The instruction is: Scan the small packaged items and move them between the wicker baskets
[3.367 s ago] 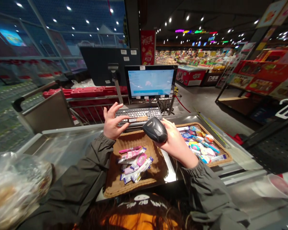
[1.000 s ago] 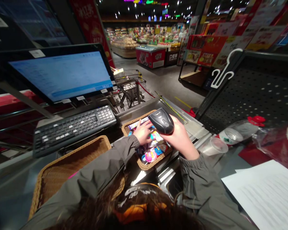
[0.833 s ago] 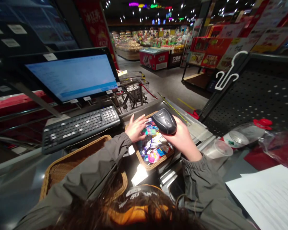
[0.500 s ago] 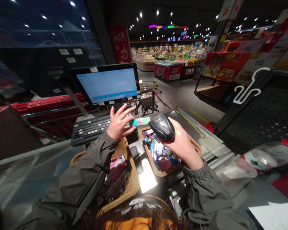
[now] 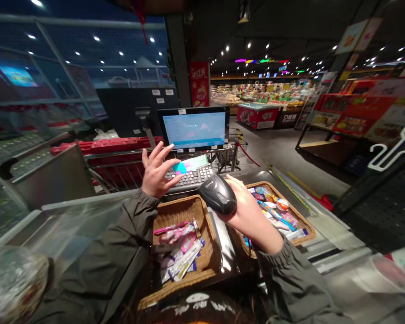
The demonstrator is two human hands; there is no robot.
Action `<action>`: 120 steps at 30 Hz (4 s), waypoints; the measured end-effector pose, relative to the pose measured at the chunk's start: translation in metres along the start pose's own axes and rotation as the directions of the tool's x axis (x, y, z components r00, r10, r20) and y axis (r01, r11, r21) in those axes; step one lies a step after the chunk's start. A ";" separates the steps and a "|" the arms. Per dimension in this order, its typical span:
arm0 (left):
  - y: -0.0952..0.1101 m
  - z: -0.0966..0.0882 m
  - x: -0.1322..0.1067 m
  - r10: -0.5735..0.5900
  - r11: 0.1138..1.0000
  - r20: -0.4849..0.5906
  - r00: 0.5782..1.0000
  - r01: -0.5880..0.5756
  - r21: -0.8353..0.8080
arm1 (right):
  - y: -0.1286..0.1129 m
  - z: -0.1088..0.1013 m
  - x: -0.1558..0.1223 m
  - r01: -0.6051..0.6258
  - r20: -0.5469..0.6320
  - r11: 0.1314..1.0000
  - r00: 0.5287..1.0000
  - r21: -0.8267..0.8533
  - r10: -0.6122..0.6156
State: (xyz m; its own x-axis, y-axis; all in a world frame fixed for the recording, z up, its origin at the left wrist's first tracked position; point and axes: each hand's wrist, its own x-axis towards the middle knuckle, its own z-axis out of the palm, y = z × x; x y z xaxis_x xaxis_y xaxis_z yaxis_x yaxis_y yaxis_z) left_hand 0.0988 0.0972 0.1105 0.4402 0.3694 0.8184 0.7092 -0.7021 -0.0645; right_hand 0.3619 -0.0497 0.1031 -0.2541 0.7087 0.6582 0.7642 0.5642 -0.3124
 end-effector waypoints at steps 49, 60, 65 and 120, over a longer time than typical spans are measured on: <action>-0.005 0.025 -0.143 0.032 0.996 0.616 0.787 0.028 -0.087 | 0.003 0.042 -0.021 -0.181 0.084 0.982 0.981 0.047 0.176; -0.013 0.069 -0.200 -0.066 0.998 0.920 0.386 0.047 0.052 | 0.018 0.036 -0.038 -0.193 0.038 0.980 0.981 0.046 0.192; -0.013 0.068 -0.198 -0.056 0.998 0.946 0.318 0.024 0.052 | 0.036 0.009 -0.064 -0.336 -0.031 0.939 0.940 0.073 0.339; 0.128 0.132 0.043 0.247 0.947 0.279 0.928 -0.170 -0.273 | 0.101 -0.078 -0.087 -0.407 -0.240 0.910 0.894 -0.077 0.379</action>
State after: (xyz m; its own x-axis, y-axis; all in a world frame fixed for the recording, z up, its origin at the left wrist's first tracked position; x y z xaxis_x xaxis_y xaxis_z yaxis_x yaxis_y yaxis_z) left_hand 0.2813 0.1040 0.0624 0.7369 0.3394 0.5846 0.4466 -0.8937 -0.0441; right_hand 0.5076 -0.0873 0.0675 0.2049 0.7456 0.6341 0.8447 0.1925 -0.4994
